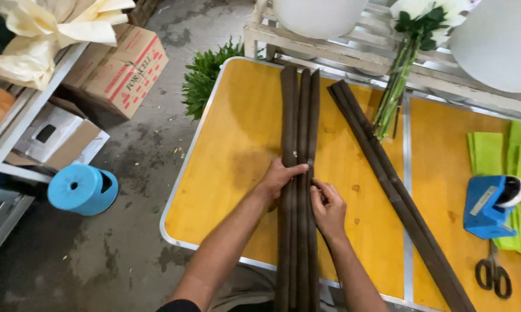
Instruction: Arranging long brown sticks into a fan-shaped structure on a work table and securing them at a central point.
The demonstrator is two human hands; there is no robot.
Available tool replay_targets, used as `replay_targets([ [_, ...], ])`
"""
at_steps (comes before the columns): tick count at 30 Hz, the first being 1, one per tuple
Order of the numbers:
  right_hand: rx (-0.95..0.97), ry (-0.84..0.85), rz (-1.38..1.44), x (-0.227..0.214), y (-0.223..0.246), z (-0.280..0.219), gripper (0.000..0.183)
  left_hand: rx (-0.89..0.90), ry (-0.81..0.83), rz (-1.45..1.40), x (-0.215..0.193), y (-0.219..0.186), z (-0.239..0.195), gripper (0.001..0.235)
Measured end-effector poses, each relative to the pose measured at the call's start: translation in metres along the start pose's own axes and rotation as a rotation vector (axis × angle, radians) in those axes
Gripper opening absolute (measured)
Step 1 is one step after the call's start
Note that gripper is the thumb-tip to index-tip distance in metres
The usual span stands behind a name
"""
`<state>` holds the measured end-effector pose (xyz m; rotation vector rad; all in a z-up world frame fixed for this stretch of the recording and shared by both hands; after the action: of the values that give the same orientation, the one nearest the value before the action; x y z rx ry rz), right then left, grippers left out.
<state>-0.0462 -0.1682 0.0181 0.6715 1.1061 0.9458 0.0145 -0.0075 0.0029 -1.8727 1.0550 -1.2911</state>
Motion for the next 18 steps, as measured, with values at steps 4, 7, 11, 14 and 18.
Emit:
replay_targets([
  [4,-0.003,0.019,0.028,-0.004,0.006,-0.002,0.019,0.014,-0.007,-0.008,0.006,-0.011,-0.013,0.041],
  [7,-0.052,0.022,0.003,-0.004,0.002,-0.005,0.019,0.03,0.002,-0.015,-0.003,0.007,-0.002,0.048],
  [11,-0.05,0.013,0.006,-0.002,-0.006,-0.009,0.019,0.054,0.046,0.021,-0.005,0.005,-0.007,0.048],
  [14,0.002,0.009,0.044,-0.001,-0.008,-0.011,0.02,0.068,0.071,0.066,-0.003,-0.007,-0.018,0.049],
  [18,0.011,0.032,0.072,-0.002,-0.002,-0.012,0.02,0.097,0.07,0.082,0.004,-0.021,-0.048,0.051],
])
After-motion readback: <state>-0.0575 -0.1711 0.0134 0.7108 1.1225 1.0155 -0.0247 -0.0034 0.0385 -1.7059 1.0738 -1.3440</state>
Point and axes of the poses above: each hand's wrist, its own z-axis towards the middle knuckle, its own x-axis out of the palm, y = z × x, the point moved 1 cm from there along z, towards the middle knuckle, and after that the axes turned 2 degrees about -z, right-handed, at the moved point
